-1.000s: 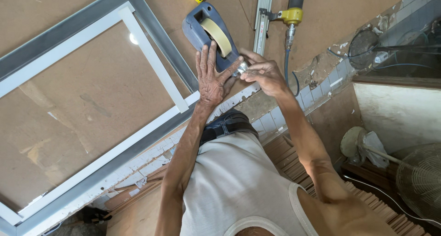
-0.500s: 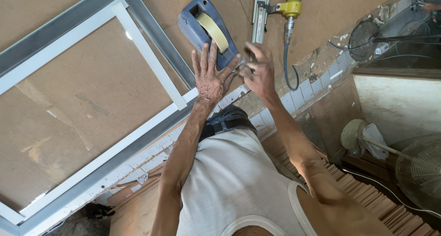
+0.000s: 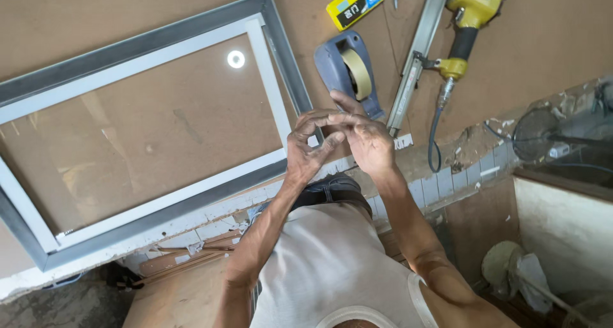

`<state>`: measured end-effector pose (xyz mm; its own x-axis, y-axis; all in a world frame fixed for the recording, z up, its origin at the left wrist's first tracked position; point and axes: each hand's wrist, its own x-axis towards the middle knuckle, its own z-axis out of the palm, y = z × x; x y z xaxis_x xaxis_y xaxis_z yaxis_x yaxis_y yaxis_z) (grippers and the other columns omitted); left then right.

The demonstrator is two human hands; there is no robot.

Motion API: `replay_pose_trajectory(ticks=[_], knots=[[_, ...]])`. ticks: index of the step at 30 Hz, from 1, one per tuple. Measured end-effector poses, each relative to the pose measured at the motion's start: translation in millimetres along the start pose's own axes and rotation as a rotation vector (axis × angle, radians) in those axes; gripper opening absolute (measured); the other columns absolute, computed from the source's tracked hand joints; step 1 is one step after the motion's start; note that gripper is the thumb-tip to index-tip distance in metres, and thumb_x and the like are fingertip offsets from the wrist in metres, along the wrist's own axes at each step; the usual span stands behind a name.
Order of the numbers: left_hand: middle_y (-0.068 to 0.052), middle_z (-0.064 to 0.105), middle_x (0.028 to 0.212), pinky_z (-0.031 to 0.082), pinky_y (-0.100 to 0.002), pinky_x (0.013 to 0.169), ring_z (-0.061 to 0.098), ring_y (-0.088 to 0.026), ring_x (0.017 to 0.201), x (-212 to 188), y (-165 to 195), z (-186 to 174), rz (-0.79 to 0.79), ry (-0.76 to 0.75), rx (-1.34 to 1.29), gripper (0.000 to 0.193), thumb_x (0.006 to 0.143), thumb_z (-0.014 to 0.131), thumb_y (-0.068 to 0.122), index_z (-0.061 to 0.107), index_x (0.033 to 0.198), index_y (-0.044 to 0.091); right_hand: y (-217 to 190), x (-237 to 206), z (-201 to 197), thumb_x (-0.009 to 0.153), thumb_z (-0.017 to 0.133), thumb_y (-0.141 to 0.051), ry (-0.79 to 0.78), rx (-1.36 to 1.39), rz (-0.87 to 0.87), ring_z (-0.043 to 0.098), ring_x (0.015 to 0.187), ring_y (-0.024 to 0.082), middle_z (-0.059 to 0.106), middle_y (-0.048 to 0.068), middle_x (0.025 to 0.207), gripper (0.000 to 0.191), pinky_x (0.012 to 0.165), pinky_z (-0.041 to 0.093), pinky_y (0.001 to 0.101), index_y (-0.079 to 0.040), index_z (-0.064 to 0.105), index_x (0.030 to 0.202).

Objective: The person assembles a picture frame at a workbench: they carry a frame from a stack, lay white trim strips into the frame, wipe the frame with a cloth, apply tape with a tape dispenser, press the strips into place, and use a pneumatic nail gun to fasten the trim to the frame.

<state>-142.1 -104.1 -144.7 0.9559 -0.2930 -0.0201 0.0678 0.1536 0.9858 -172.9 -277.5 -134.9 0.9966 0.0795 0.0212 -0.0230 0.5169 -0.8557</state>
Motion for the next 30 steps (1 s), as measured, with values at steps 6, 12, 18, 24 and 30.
replay_pose_trajectory(ticks=[6, 12, 18, 24, 30], knots=[[-0.003, 0.077, 0.101, 0.050, -0.036, 0.096, 0.062, -0.018, 0.106, 15, 8, -17, -0.033, 0.236, 0.116, 0.010, 0.092, 0.079, 0.017, 0.080, 0.097, 0.008, -10, 46, 14, 0.096, 0.062, -0.031, 0.125, -0.597, -0.014, 0.052, 0.141, 0.028, 0.039, 0.019, 0.165, 0.055, 0.114, 0.045, 0.0389, 0.004, 0.064, 0.138], [-0.003, 0.078, 0.102, 0.050, -0.037, 0.099, 0.064, -0.019, 0.105, 26, -19, -38, -0.003, 0.255, 0.253, 0.010, 0.091, 0.079, 0.017, 0.080, 0.099, 0.010, -12, 88, -7, 0.088, 0.079, -0.009, -0.083, -0.801, 0.117, 0.065, 0.124, 0.026, 0.055, 0.015, 0.146, 0.032, 0.089, 0.065, 0.0351, 0.004, 0.072, 0.116], [-0.006, 0.058, 0.155, 0.034, -0.047, 0.127, 0.049, -0.030, 0.147, 94, -48, -108, 0.305, 0.231, 1.006, 0.051, 0.104, 0.069, 0.033, 0.055, 0.152, 0.021, 8, 139, -8, 0.098, 0.076, -0.006, 0.009, -0.736, -0.012, 0.072, 0.117, 0.029, 0.064, 0.016, 0.140, 0.037, 0.097, 0.066, 0.0396, 0.000, 0.065, 0.133], [-0.009, 0.025, 0.168, -0.001, -0.065, 0.126, 0.016, -0.035, 0.156, 141, -52, -164, 0.173, -0.346, 1.328, 0.072, 0.090, 0.061, 0.066, 0.051, 0.153, 0.032, 24, 154, 0, 0.095, 0.079, -0.011, -0.180, -1.038, 0.149, 0.076, 0.105, 0.027, 0.071, 0.019, 0.132, 0.083, 0.108, 0.058, 0.0410, -0.012, 0.030, 0.162], [-0.011, 0.017, 0.173, -0.010, -0.066, 0.121, 0.000, -0.035, 0.159, 143, -68, -152, 0.155, -0.271, 1.316, 0.081, 0.088, 0.053, 0.078, 0.048, 0.154, 0.032, 14, 136, -21, 0.093, 0.080, -0.009, -0.068, -0.808, 0.149, 0.072, 0.119, 0.029, 0.070, 0.022, 0.128, 0.084, 0.105, 0.062, 0.0410, -0.008, 0.030, 0.161]])
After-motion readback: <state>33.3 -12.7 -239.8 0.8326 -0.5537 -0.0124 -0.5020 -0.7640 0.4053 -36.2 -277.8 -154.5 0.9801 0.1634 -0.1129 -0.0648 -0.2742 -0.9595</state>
